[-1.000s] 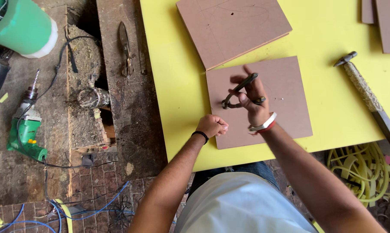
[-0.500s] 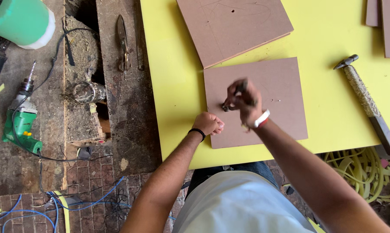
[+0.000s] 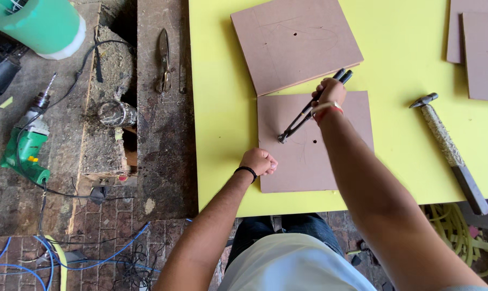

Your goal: The person uses a hammer and pliers to drive and remove fasteners in pre-drilled holes on several brown MDF panels. They repeatedly stack and unstack the panels, flip them, and spray a white substance onto one panel before continuing the fastener work.

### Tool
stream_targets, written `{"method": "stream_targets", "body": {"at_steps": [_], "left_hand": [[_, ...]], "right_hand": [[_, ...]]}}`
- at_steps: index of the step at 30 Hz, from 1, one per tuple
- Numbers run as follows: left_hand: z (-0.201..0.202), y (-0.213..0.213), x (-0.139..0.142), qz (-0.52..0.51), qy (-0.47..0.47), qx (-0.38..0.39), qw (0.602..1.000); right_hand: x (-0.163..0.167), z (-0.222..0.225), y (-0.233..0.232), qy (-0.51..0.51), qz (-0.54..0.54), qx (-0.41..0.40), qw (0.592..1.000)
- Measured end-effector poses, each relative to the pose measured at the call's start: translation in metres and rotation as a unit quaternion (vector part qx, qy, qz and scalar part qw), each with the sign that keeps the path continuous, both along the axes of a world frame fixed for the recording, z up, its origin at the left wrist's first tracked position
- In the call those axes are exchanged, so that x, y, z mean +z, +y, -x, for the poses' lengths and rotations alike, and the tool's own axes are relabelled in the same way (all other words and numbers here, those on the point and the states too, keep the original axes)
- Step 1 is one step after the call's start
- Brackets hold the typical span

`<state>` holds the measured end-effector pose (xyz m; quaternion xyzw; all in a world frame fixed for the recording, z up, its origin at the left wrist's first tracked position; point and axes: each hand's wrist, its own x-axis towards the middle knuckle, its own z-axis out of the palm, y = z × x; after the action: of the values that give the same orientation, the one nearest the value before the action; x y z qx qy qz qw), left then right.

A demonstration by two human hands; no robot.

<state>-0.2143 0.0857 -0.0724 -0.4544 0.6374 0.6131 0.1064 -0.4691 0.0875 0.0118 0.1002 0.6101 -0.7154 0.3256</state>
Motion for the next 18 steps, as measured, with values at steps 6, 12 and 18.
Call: {"method": "stream_targets", "body": {"at_steps": [6, 12, 18], "left_hand": [[0.000, -0.002, 0.004, 0.008, -0.010, -0.022, 1.000], [-0.001, -0.001, 0.005, -0.003, 0.002, -0.001, 1.000], [0.001, 0.005, -0.005, 0.023, 0.008, 0.038, 0.999]], "right_hand": [[0.027, -0.059, 0.061, 0.160, 0.208, 0.268, 0.927], [-0.004, -0.090, 0.055, 0.287, 0.217, 0.238, 0.902], [-0.011, 0.029, 0.009, -0.107, 0.089, -0.104, 0.985]]}}
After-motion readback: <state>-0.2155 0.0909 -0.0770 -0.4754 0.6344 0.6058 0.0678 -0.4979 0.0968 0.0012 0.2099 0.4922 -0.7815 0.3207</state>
